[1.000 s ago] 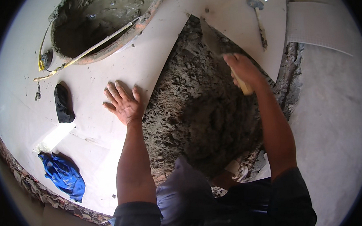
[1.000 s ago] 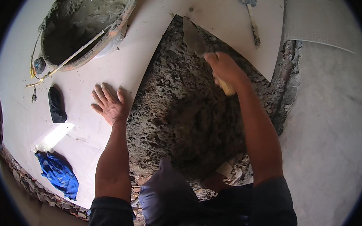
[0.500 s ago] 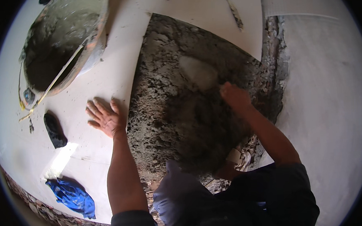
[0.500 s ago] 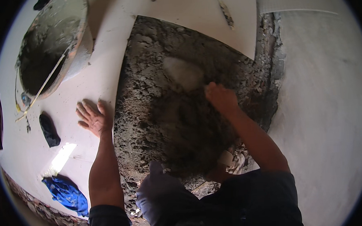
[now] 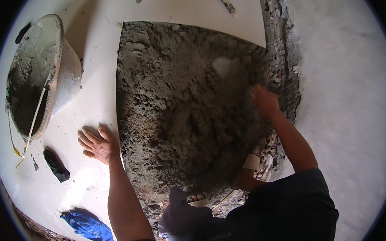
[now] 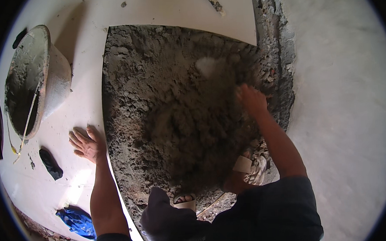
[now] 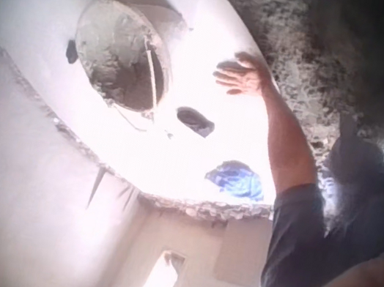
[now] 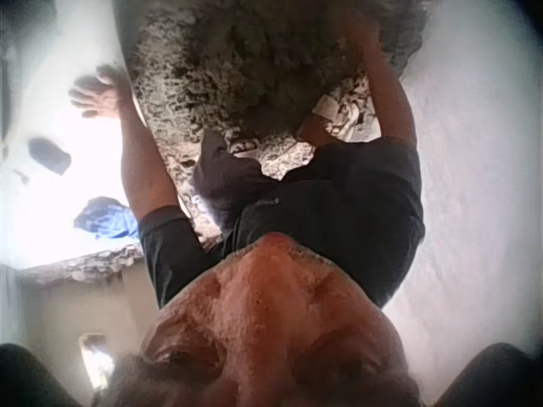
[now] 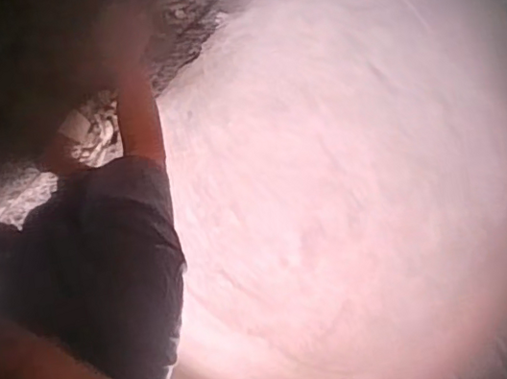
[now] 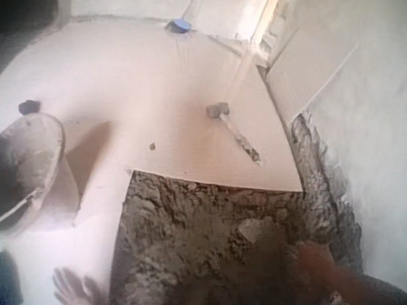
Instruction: The person kneels on the floor and uses a rubber mallet to tap a large white tile into place. They then pour cement from a bucket onto the floor and spread it with a trowel to prepare the surface for additional tiles.
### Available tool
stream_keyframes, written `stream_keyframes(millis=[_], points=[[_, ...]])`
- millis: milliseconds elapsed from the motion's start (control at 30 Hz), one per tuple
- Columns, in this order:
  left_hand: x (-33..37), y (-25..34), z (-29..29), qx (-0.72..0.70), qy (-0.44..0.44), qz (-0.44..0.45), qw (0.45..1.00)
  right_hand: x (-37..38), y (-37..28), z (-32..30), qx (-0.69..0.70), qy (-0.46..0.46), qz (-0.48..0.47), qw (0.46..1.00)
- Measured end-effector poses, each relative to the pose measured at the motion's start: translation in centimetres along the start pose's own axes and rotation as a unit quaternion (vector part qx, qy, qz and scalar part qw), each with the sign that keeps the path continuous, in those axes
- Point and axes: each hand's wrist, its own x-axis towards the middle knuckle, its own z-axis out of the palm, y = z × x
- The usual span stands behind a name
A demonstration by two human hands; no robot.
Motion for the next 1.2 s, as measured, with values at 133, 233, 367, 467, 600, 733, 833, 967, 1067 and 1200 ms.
stream_keyframes(millis=[133, 233, 367, 467, 600, 733, 833, 967, 1067, 1200], points=[[0.0, -0.1, 0.1, 0.000, 0.013, 0.004, 1.000, 1.3, -0.9, -2.7, 0.089, -0.014, 0.030, 0.995], [-0.1, -0.2, 0.1, -0.003, 0.024, 0.019, 1.000, 1.5, -3.2, -6.8, 0.155, -0.004, -0.043, 0.987], [0.0, -0.2, 0.1, 0.002, 0.023, 0.013, 1.000, 8.4, -7.1, -11.0, 0.113, -0.041, -0.114, 0.986], [0.0, -0.2, 0.2, 0.000, 0.028, 0.017, 0.999, 12.2, -5.9, -10.5, 0.065, -0.026, -0.123, 0.990], [-0.1, -0.3, 0.1, -0.012, 0.037, 0.025, 0.999, 11.5, 2.6, -7.3, -0.008, 0.046, -0.133, 0.990], [0.0, -0.2, 0.1, -0.019, 0.029, 0.019, 0.999, 9.4, 10.4, -4.3, 0.021, -0.061, 0.022, 0.998], [0.0, -0.2, 0.1, -0.011, 0.018, 0.013, 1.000, 5.5, 11.4, -3.3, 0.050, -0.060, 0.077, 0.994], [0.0, -0.5, 0.3, -0.006, 0.032, 0.024, 0.999, -0.7, 6.9, -3.4, 0.092, -0.035, 0.132, 0.986], [0.1, -0.5, 0.4, -0.007, 0.037, 0.021, 0.999, 0.7, 3.1, -3.7, 0.082, 0.034, -0.012, 0.996], [0.3, -0.5, 0.4, 0.005, 0.028, 0.020, 0.999, 3.3, 2.8, -3.8, 0.046, -0.013, 0.043, 0.998]])
